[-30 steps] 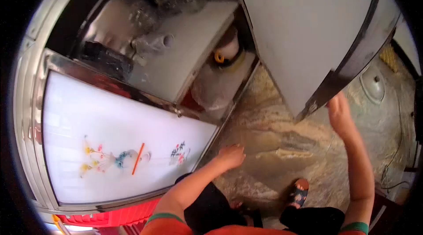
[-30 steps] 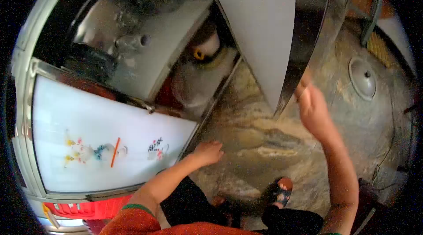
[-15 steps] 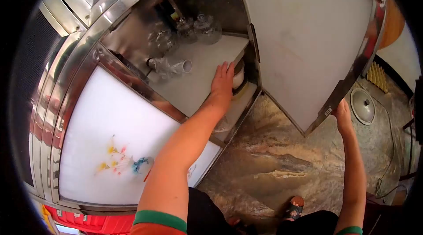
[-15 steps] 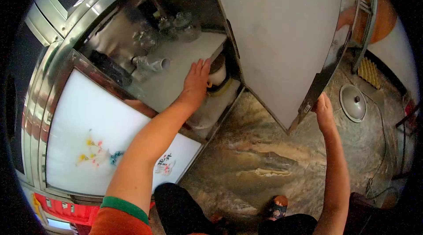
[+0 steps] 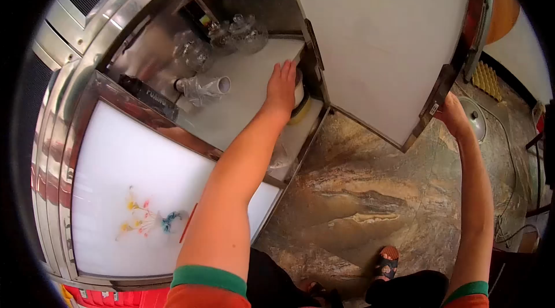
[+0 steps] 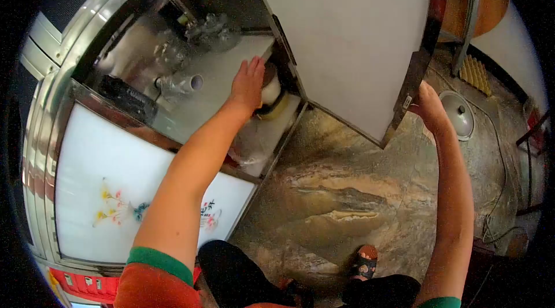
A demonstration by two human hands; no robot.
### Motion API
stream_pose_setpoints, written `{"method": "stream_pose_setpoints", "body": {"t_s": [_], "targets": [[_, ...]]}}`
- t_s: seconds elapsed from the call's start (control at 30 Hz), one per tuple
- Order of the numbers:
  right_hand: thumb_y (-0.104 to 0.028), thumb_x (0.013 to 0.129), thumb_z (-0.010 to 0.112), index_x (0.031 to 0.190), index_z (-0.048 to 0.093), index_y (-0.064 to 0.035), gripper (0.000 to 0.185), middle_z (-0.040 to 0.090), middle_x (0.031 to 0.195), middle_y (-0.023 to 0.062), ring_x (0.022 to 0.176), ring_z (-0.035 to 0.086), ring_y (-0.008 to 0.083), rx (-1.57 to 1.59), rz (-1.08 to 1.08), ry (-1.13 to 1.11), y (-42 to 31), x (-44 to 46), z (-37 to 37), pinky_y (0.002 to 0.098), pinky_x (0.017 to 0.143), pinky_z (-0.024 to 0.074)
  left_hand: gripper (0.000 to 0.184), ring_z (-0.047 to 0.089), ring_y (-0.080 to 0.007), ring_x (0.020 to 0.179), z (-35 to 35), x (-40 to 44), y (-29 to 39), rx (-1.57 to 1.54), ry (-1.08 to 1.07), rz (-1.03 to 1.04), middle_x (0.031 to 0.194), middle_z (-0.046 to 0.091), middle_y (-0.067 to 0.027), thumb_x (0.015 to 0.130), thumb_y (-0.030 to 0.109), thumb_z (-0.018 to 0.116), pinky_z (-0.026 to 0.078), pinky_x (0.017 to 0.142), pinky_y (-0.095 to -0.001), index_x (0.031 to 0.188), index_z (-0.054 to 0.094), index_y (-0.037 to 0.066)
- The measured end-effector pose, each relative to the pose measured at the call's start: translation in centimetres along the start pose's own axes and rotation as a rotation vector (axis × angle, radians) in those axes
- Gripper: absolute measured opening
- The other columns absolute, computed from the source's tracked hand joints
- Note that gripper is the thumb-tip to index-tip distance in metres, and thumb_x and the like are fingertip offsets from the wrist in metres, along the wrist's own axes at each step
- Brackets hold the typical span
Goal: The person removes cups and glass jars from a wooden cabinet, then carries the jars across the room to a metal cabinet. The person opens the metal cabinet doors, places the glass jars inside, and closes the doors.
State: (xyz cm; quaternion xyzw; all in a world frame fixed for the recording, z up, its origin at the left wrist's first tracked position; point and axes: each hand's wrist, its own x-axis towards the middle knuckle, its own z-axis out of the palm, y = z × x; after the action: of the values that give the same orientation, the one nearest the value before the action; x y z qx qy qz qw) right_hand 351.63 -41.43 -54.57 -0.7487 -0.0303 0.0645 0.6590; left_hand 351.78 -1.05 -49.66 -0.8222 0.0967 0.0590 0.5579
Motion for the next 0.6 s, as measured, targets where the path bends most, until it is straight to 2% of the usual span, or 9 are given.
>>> {"method": "stream_pose_setpoints", "body": {"t_s": [0.07,0.13,0.23,0.27,0.33,0.37,0.47,0.53,0.6], "targets": [[-0.048,0.093,0.038,0.117,0.050,-0.0050,0.051,0.056,0.106,0.0070,0.098,0.056,0.0181,-0.039,-0.058,-0.069,0.6,-1.0,0.7,0.0357,0.084,0.0455,0.066,0.009,-0.0309,0.139,0.5,1.1,0.6,-0.042,0.039,-0.045,0.150,0.012,-0.0150,0.091,0.038,0.046,0.014,0.110,-0.0428,0.142,0.024,0.003],[-0.044,0.096,0.036,0.120,0.048,-0.0049,0.048,0.056,0.108,0.0077,0.099,0.055,0.0190,0.047,-0.001,-0.055,1.9,-1.9,1.5,0.0363,0.084,0.0457,0.059,0.011,-0.0336,0.138,1.6,1.2,2.1,-0.087,0.077,-0.099,0.150,0.014,-0.0157,0.092,0.033,0.044,0.013,0.109,-0.0457,0.141,0.029,0.003],[-0.038,0.098,0.032,0.127,0.043,-0.0046,0.045,0.056,0.110,0.0080,0.099,0.055,0.0191,0.028,0.004,-0.114,2.9,-4.7,4.1,0.0356,0.086,0.0453,0.062,0.009,-0.0401,0.137,1.4,-4.0,4.2,-0.074,-0.056,-0.063,0.150,0.011,-0.0171,0.081,0.032,0.058,0.013,0.106,-0.0529,0.135,0.042,0.006],[-0.038,0.098,0.032,0.128,0.042,-0.0040,0.046,0.056,0.111,0.0081,0.099,0.055,0.0197,-0.016,-0.018,-0.144,2.0,-5.9,5.5,0.0354,0.086,0.0452,0.056,0.011,-0.0435,0.135,0.9,-6.9,4.8,-0.071,-0.076,-0.011,0.149,0.016,-0.0199,0.082,0.031,0.058,0.013,0.105,-0.0566,0.130,0.049,0.005],[-0.039,0.098,0.032,0.129,0.041,-0.0009,0.050,0.056,0.108,0.0087,0.097,0.055,0.0228,-0.082,-0.096,-0.115,1.2,-7.7,8.9,0.0344,0.084,0.0453,0.054,0.012,-0.0444,0.135,4.4,-9.6,9.0,-0.358,-0.174,-0.119,0.147,0.019,-0.0206,0.082,0.031,0.058,0.012,0.105,-0.0581,0.129,0.050,0.005],[-0.035,0.099,0.032,0.121,0.046,0.0012,0.045,0.058,0.104,0.0117,0.092,0.056,0.0246,-0.228,-0.155,-0.121,0.4,-8.5,10.2,0.0358,0.079,0.0457,0.053,0.013,-0.0449,0.135,5.6,-10.9,10.5,-0.500,-0.213,-0.176,0.147,0.021,-0.0209,0.082,0.031,0.058,0.012,0.105,-0.0589,0.129,0.050,0.006],[-0.031,0.098,0.033,0.106,0.050,0.0023,0.038,0.058,0.090,0.0205,0.080,0.056,0.0323,-0.464,-0.181,-0.273,-1.7,-10.2,13.1,0.0396,0.073,0.0440,0.052,0.013,-0.0434,0.135,4.3,-17.3,7.8,-0.075,-0.297,0.236,0.145,0.020,-0.0256,0.085,0.026,0.053,0.009,0.104,-0.0627,0.129,0.047,-0.002],[-0.027,0.096,0.036,0.095,0.050,0.0023,0.032,0.054,0.080,0.0246,0.076,0.051,0.0424,-0.482,-0.280,-0.325,-2.4,-10.6,15.3,0.0430,0.068,0.0423,0.047,0.015,-0.0437,0.135,2.1,-19.1,5.5,-0.082,-0.232,0.249,0.145,0.021,-0.0265,0.085,0.024,0.052,0.010,0.106,-0.0607,0.124,0.051,-0.003],[-0.027,0.096,0.037,0.092,0.050,0.0019,0.032,0.054,0.078,0.0241,0.074,0.051,0.0429,-0.538,-0.292,-0.338,-2.8,-10.7,17.3,0.0440,0.066,0.0415,0.043,0.019,-0.0444,0.133,0.5,-20.1,3.8,-0.074,-0.252,0.326,0.143,0.024,-0.0270,0.085,0.023,0.052,0.011,0.106,-0.0596,0.119,0.056,-0.003]]}}
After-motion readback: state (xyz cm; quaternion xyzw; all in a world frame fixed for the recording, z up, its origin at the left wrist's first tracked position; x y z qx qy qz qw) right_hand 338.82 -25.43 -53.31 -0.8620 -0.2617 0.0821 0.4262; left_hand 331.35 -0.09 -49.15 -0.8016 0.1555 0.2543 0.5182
